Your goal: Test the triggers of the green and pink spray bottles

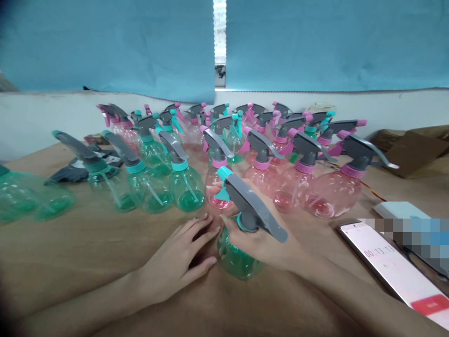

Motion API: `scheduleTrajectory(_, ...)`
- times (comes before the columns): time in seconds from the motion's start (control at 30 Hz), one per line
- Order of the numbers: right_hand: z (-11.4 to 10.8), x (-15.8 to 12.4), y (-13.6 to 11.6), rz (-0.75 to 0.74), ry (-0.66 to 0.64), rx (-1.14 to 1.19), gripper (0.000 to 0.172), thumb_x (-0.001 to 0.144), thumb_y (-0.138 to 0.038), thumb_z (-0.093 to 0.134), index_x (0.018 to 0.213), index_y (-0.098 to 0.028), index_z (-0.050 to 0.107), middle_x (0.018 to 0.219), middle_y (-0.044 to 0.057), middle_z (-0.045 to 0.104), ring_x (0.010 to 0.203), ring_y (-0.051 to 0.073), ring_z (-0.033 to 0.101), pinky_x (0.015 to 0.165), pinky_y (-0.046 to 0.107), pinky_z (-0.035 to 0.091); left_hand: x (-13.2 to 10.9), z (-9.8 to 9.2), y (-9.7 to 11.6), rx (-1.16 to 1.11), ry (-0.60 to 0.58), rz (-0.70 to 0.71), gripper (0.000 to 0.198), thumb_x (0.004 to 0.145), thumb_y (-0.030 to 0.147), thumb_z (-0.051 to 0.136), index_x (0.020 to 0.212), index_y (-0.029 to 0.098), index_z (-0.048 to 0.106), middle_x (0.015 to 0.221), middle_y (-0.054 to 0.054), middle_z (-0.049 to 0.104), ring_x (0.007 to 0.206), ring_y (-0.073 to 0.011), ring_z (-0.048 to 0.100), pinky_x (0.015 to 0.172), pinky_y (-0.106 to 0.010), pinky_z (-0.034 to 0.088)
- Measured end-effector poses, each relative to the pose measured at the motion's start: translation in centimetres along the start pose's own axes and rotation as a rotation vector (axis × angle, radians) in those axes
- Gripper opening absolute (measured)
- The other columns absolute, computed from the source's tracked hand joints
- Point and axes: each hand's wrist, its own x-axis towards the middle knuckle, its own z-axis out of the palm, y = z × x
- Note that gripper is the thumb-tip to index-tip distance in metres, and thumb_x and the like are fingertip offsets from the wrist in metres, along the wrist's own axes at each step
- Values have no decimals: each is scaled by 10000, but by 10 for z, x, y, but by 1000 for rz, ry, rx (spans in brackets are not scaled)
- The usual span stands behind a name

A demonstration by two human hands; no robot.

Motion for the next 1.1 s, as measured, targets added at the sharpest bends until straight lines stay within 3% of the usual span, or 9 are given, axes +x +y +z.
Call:
scheduleTrajectory(0.17,0,-1,-2,18,-5,12,50,674,-294,489,692,-262,523,639,-1,692,562,189,685,586,306,591,1,-1,0,3,0,-7,523,911,413,542,1347,134,475,1398,-161,450,1314,-311,366,1058,-482,337)
scheduleTrajectory(0.3,1,1,-6,15,-2,21,73,664,-281,488,711,-266,542,654,1,688,606,187,699,638,304,593,0,-1,0,9,-5,-2,525,916,417,532,1355,138,465,1407,-156,438,1320,-308,356,1059,-484,333)
scheduleTrajectory(0.6,-1,-3,2,51,-2,-35,75,676,-324,494,649,-255,504,603,1,683,584,212,701,572,337,590,1,-1,0,-1,6,-4,514,915,415,530,1351,151,462,1404,-156,447,1314,-316,370,1048,-499,341)
scheduleTrajectory(0.97,-7,-3,-8,108,-41,-49,131,674,-351,486,597,-266,550,553,3,657,541,203,680,522,305,586,1,-1,0,16,-4,-6,511,921,420,522,1346,141,473,1409,-153,441,1322,-302,359,1063,-472,331)
scheduleTrajectory(1.1,-4,-3,-3,114,-61,86,90,665,-335,500,617,-262,523,646,13,703,640,218,714,606,317,603,1,-2,0,20,-9,-3,514,915,409,536,1340,124,482,1409,-165,437,1324,-308,354,1060,-481,333)
